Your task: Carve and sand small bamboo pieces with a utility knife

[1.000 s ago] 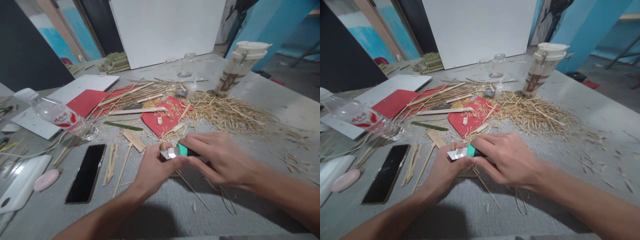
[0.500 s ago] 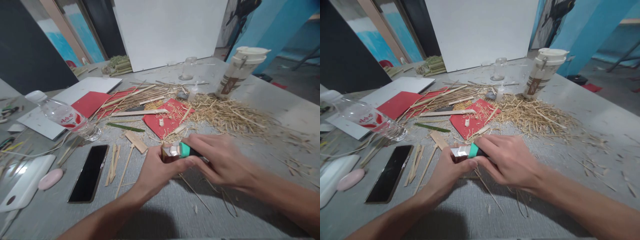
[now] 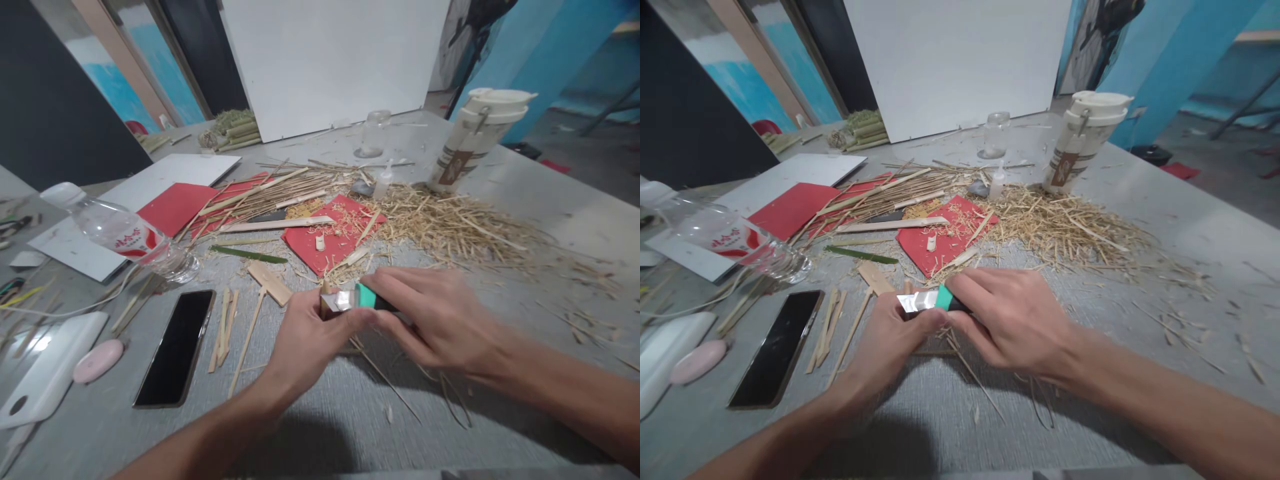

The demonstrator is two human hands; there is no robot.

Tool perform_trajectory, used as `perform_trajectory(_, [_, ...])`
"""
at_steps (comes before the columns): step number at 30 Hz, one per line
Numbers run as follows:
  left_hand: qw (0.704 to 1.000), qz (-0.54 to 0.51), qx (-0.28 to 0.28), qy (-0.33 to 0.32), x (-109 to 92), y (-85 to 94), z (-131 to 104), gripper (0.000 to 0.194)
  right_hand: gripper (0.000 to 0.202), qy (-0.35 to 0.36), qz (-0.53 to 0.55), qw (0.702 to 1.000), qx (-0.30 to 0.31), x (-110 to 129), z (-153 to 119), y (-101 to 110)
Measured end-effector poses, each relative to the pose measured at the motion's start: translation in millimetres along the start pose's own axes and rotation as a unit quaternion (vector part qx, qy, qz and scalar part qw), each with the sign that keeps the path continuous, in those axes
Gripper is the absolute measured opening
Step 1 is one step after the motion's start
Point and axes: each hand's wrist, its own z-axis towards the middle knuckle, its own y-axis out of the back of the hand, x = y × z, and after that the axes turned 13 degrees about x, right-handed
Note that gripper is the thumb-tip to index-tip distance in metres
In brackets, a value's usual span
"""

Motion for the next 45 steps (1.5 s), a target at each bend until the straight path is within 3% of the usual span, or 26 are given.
perform_trajectory(4, [1.000,0.024,-0.014,0.011,5.8,-2.9,0.3,0.065,0.032,-0.035,-0.018,0.999,-0.007,-0.2,1.1,-0.9])
perform_trajectory(11, [0.998,-0.053,0.017,0.003,7.3,2.8,7.3,0.056,0.034,0.000,-0.002,1.000,-0.006,-3.8,0.8,-0.6])
perform_trajectory(21, [1.000,-0.003,0.013,0.010,4.8,6.5,4.9,0.057,0.034,0.005,0.037,0.999,0.039,-4.3,1.3,1.8])
perform_trajectory(26, [0.999,0.036,0.007,0.009,11.1,0.5,1.4,0.066,0.036,-0.034,-0.011,0.999,0.013,-3.1,0.8,1.0])
perform_trajectory(33, [0.996,-0.069,0.051,0.017,14.8,3.3,9.9,0.052,0.037,-0.053,-0.012,0.999,-0.002,-9.2,3.5,0.2])
perform_trajectory(38, [0.984,-0.142,0.112,0.002,21.9,9.9,12.6,0.051,0.045,-0.036,0.028,0.998,0.049,-7.4,3.0,0.3])
perform_trajectory(45, [0.975,-0.171,0.138,0.005,25.8,6.9,8.7,0.056,0.025,-0.019,0.077,0.994,0.078,-1.8,3.5,-1.4])
